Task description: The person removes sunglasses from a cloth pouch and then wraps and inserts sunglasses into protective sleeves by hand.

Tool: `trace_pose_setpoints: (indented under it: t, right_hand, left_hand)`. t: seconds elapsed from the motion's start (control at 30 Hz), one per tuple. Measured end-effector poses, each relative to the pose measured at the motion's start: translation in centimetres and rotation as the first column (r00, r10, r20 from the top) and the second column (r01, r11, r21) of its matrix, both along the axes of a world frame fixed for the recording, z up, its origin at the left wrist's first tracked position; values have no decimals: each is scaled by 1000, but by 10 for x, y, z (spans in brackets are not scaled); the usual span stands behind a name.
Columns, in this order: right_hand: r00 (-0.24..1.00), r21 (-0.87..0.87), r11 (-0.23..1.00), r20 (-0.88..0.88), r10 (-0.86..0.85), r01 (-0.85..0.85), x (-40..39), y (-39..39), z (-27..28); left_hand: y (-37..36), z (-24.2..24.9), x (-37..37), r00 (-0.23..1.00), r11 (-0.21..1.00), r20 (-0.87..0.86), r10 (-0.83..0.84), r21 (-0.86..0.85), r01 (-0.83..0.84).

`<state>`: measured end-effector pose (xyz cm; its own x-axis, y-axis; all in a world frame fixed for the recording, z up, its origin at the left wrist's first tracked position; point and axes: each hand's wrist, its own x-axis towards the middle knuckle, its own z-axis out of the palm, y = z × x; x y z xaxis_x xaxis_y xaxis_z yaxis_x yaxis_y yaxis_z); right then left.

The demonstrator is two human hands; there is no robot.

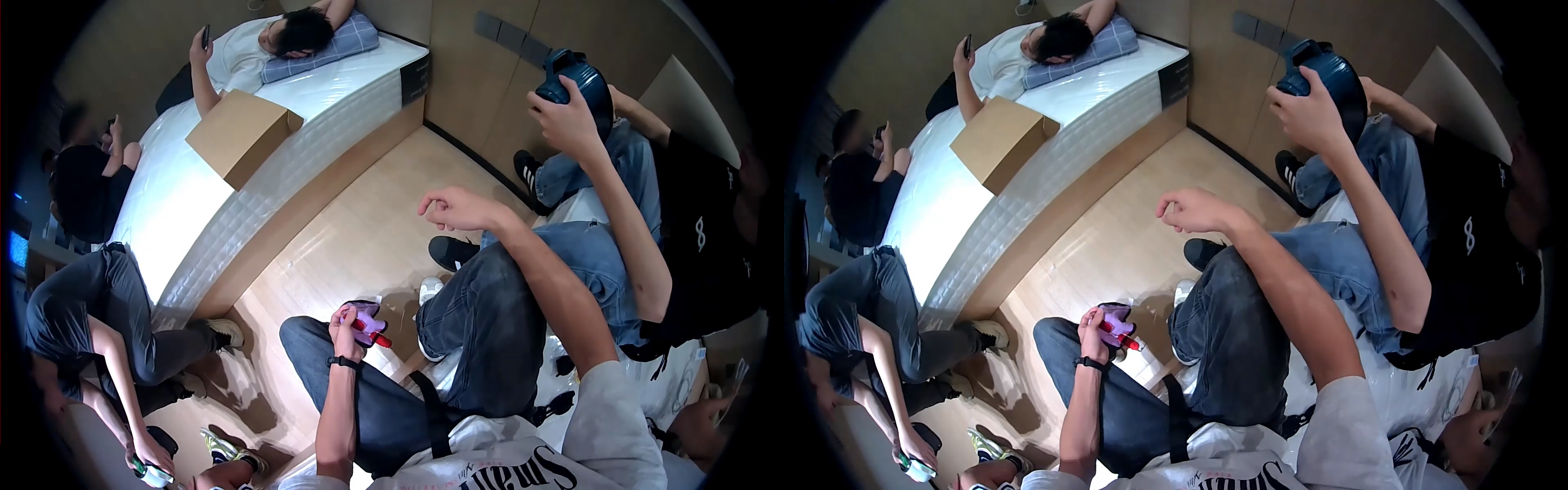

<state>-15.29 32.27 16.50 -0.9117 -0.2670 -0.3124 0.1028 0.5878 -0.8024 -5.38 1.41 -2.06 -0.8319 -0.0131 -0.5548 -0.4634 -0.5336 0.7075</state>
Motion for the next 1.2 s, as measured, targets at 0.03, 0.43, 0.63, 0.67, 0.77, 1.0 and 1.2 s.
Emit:
trace_pose_setpoints:
  t: [0.03, 0.43, 0.63, 0.67, 0.77, 1.0, 1.2]
  right_hand:
    - [1000, -3, 1000, -1, 3, -3, -1, 0, 0]
    - [1000, -3, 1000, 23, 2, -2, 0, 0, -1]
    - [1000, 8, 1000, 14, -2, 2, 1, 0, 0]
    - [1000, 9, 1000, 9, 3, -3, 0, 0, 0]
    - [1000, 18, 1000, 20, -4, 4, 1, -1, 4]
    - [905, 396, 836, 347, 246, -380, 8, -18, 12]
    - [884, 576, 703, 438, 166, -417, 9, -31, 17]
  left_hand:
    - [0, -1, 0, 1000, 1000, 0, 1, 0, -1]
    - [2, 2, 2, 1000, 999, -1, -2, -49, 2]
    - [0, -2, 2, 1000, 1000, 10, -6, -31, 6]
    - [0, -2, 2, 1000, 1000, 9, -10, -22, 10]
    - [-3, -12, 0, 1000, 1000, 4, -14, -17, 14]
    - [-3, -9, 1, 999, 999, 24, -24, -23, 25]
    - [-5, -12, 0, 999, 1000, 23, -22, -16, 23]
